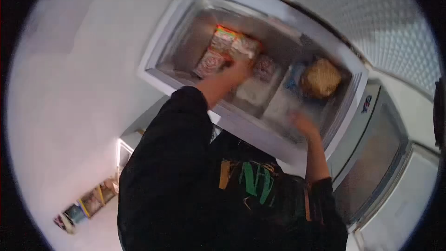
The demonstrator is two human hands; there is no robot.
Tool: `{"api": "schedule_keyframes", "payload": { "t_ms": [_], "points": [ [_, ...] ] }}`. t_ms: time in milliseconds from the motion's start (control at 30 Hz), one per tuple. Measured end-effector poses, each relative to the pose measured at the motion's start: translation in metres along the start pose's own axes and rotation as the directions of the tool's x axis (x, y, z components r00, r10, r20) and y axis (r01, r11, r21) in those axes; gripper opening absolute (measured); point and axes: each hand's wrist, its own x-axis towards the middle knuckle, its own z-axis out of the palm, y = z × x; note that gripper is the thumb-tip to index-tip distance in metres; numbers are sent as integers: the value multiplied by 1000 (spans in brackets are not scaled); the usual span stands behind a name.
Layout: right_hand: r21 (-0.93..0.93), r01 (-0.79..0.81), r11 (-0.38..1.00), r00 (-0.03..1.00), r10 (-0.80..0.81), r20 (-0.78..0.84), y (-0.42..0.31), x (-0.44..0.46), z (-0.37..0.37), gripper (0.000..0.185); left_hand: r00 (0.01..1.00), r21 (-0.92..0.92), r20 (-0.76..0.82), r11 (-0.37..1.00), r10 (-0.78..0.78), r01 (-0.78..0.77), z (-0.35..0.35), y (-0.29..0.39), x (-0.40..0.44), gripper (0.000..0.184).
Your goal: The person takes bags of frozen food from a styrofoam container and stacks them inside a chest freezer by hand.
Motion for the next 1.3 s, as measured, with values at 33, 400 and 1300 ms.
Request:
{"api": "schedule_keyframes", "payload": {
  "t_ms": [33, 400, 1300],
  "points": [
    [-391, -121, 912, 991, 88, -102, -4, -9, 3, 56, 996, 24, 68, 998, 61, -63, -11, 17, -14, 65],
    [-620, -62, 782, 989, -35, -144, 7, 16, 48, 44, 691, 12, -720, 994, -63, 104, 36, 61, -110, 23],
    [-987, 61, -147, 998, 0, 62, 68, 202, 203, 48, 48, -514, 203, -64, -978, 855, 343, -56, -576, 92]
  ]
}}
